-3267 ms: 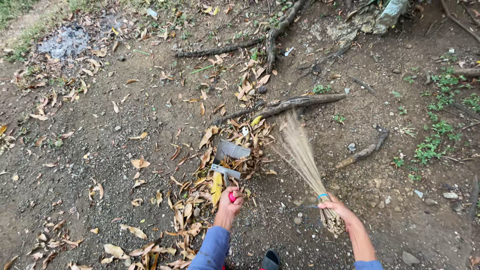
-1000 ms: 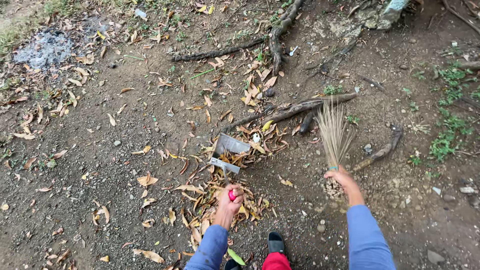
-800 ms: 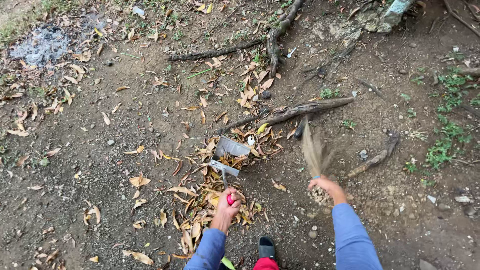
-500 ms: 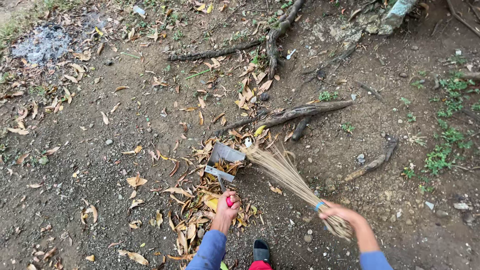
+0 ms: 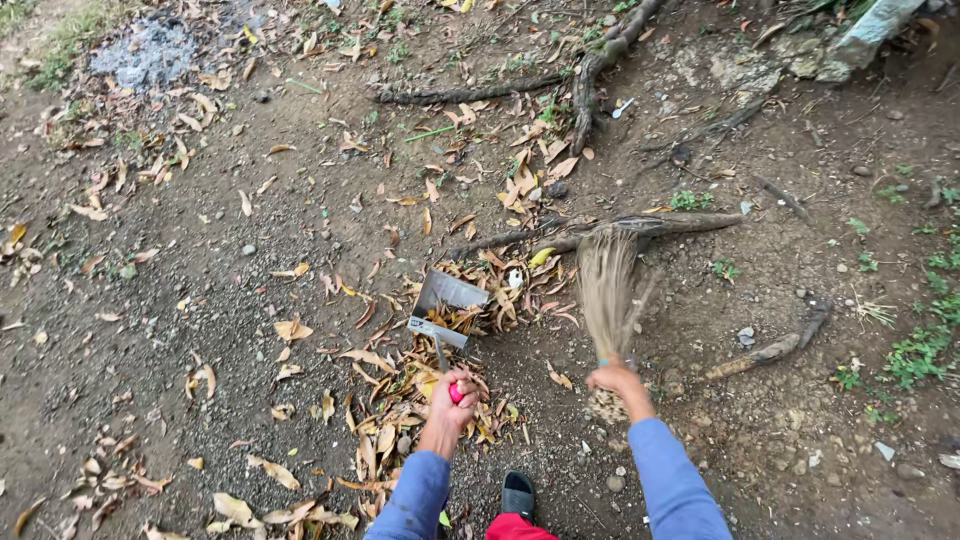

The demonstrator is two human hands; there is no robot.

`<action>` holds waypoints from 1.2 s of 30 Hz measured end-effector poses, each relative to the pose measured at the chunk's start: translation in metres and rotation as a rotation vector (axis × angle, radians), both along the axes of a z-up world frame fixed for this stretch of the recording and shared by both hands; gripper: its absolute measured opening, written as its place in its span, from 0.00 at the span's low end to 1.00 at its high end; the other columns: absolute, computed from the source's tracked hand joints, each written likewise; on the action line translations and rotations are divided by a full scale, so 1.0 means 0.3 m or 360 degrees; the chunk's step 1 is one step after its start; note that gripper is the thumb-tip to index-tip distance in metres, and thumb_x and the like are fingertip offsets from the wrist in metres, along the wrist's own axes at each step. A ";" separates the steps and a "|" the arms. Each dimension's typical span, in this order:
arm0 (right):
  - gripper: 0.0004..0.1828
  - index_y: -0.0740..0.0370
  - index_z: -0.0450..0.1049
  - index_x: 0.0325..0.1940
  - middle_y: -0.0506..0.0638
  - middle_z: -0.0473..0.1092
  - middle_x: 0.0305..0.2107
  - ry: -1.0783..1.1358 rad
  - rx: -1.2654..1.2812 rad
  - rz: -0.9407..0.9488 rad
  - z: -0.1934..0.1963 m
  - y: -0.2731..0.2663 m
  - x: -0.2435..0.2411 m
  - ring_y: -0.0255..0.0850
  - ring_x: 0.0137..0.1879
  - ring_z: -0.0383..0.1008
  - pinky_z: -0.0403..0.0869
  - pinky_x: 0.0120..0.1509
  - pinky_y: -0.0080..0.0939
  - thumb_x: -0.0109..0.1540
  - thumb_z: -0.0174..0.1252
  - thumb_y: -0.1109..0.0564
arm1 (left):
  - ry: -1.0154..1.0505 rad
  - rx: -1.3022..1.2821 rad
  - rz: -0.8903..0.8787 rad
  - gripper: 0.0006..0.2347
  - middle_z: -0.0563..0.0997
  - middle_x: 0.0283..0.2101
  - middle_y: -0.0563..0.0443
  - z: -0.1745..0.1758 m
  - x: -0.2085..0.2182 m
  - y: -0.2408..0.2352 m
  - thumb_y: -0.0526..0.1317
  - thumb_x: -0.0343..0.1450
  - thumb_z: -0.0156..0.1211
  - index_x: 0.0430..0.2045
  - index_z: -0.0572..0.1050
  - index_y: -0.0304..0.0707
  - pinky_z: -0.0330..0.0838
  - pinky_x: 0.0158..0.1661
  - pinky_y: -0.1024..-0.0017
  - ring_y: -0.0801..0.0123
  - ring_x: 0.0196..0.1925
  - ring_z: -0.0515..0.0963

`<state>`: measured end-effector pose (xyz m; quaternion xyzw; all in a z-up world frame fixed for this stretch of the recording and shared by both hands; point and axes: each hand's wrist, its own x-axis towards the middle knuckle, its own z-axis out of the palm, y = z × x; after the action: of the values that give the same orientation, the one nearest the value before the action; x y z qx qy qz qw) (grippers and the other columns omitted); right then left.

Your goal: The person sweeps dry leaves on a dirt path using a traditional broom and a metal dustpan. They gather the leaves into piles and sweep them into the dustpan, moving along the path to clear different sections.

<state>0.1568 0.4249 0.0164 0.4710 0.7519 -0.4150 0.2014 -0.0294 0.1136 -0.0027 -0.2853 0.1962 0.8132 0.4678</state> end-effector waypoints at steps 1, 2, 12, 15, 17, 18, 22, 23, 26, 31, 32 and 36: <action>0.56 0.67 0.53 0.73 0.63 0.63 0.55 0.0239 -0.0134 0.0039 -0.032 -0.033 -0.006 0.50 0.57 0.69 0.71 0.63 0.50 0.44 0.72 0.58 | -0.0029 0.0017 -0.0015 0.07 0.66 0.17 0.59 -0.002 0.006 -0.011 0.29 0.66 0.54 0.20 0.65 0.42 0.50 0.11 0.78 0.78 0.14 0.64; 0.63 0.66 0.44 0.77 0.66 0.55 0.63 0.0475 -0.0270 0.0087 -0.055 -0.055 -0.019 0.51 0.64 0.61 0.63 0.66 0.53 0.44 0.74 0.61 | -0.0054 0.0038 -0.0022 0.07 0.66 0.17 0.59 -0.003 0.003 -0.009 0.30 0.66 0.54 0.20 0.65 0.41 0.49 0.10 0.78 0.77 0.14 0.64; 0.58 0.51 0.46 0.80 0.54 0.64 0.68 0.0441 -0.0774 -0.0088 0.194 -0.103 0.218 0.39 0.66 0.71 0.69 0.71 0.48 0.49 0.69 0.53 | -0.0126 0.0050 0.0106 0.09 0.66 0.16 0.58 -0.008 -0.005 -0.054 0.31 0.67 0.54 0.17 0.63 0.42 0.50 0.10 0.77 0.77 0.13 0.63; 0.63 0.46 0.38 0.82 0.59 0.66 0.65 0.0242 -0.0642 -0.0264 0.281 -0.115 0.236 0.50 0.61 0.74 0.73 0.65 0.56 0.50 0.66 0.55 | -0.0027 -0.0067 0.0124 0.07 0.66 0.16 0.59 -0.009 -0.017 -0.072 0.31 0.66 0.54 0.18 0.66 0.42 0.50 0.10 0.78 0.78 0.13 0.63; 0.67 0.48 0.30 0.84 0.72 0.69 0.59 0.0211 -0.0624 -0.0392 0.249 -0.116 0.201 0.64 0.55 0.77 0.78 0.59 0.64 0.49 0.63 0.61 | -0.0044 0.0046 0.0128 0.08 0.66 0.15 0.59 -0.010 -0.015 -0.085 0.31 0.66 0.55 0.17 0.65 0.42 0.50 0.10 0.78 0.77 0.12 0.63; 0.66 0.52 0.31 0.82 0.68 0.58 0.65 0.0336 -0.0413 -0.0230 0.198 -0.124 0.135 0.54 0.56 0.70 0.76 0.57 0.57 0.49 0.66 0.60 | -0.0049 0.0101 0.0129 0.09 0.66 0.15 0.58 -0.009 -0.020 -0.091 0.31 0.66 0.56 0.16 0.64 0.42 0.50 0.09 0.77 0.76 0.12 0.63; 0.65 0.59 0.31 0.79 0.69 0.48 0.69 0.0521 -0.0466 -0.0204 0.010 -0.192 -0.099 0.50 0.58 0.66 0.76 0.56 0.52 0.50 0.70 0.60 | -0.0118 0.0071 0.0227 0.08 0.66 0.16 0.58 -0.006 -0.011 -0.136 0.32 0.66 0.55 0.17 0.65 0.41 0.51 0.10 0.77 0.76 0.13 0.64; 0.65 0.60 0.31 0.79 0.71 0.48 0.69 0.0524 -0.0657 -0.0288 -0.022 -0.224 -0.157 0.52 0.58 0.66 0.76 0.57 0.53 0.50 0.70 0.61 | -0.0090 0.0057 0.0245 0.07 0.67 0.16 0.58 -0.006 -0.010 -0.147 0.32 0.66 0.54 0.17 0.65 0.40 0.51 0.10 0.77 0.76 0.13 0.64; 0.69 0.60 0.26 0.80 0.67 0.44 0.69 0.0444 -0.0757 -0.0167 -0.060 -0.314 -0.281 0.52 0.60 0.64 0.78 0.62 0.52 0.53 0.72 0.61 | -0.0069 0.0093 0.0263 0.09 0.67 0.15 0.57 -0.007 0.006 -0.190 0.31 0.66 0.54 0.15 0.64 0.40 0.51 0.10 0.77 0.75 0.14 0.64; 0.58 0.44 0.42 0.81 0.59 0.63 0.53 0.0451 -0.1365 -0.0001 -0.044 -0.345 -0.319 0.39 0.38 0.68 0.74 0.37 0.39 0.54 0.70 0.53 | -0.0089 0.0059 0.0331 0.10 0.67 0.15 0.57 -0.008 0.000 -0.244 0.32 0.67 0.56 0.15 0.64 0.41 0.51 0.10 0.77 0.76 0.13 0.64; 0.57 0.41 0.45 0.81 0.59 0.66 0.49 0.0447 -0.1499 -0.0046 -0.027 -0.327 -0.296 0.39 0.34 0.69 0.74 0.33 0.37 0.54 0.69 0.52 | -0.0061 0.0038 0.0332 0.10 0.66 0.15 0.57 -0.008 -0.001 -0.253 0.32 0.67 0.56 0.15 0.64 0.41 0.51 0.10 0.77 0.75 0.13 0.64; 0.56 0.39 0.48 0.79 0.56 0.76 0.43 0.0530 -0.1460 -0.0116 0.054 -0.212 -0.103 0.40 0.28 0.75 0.76 0.27 0.39 0.50 0.67 0.55 | -0.0121 0.0064 0.0368 0.09 0.66 0.15 0.59 0.001 -0.027 -0.296 0.32 0.66 0.56 0.16 0.64 0.42 0.51 0.09 0.77 0.76 0.13 0.64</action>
<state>0.1259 0.3613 0.0326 0.2870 0.4965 -0.7800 0.2503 -0.0376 0.0247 -0.0024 -0.3271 0.1277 0.8542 0.3836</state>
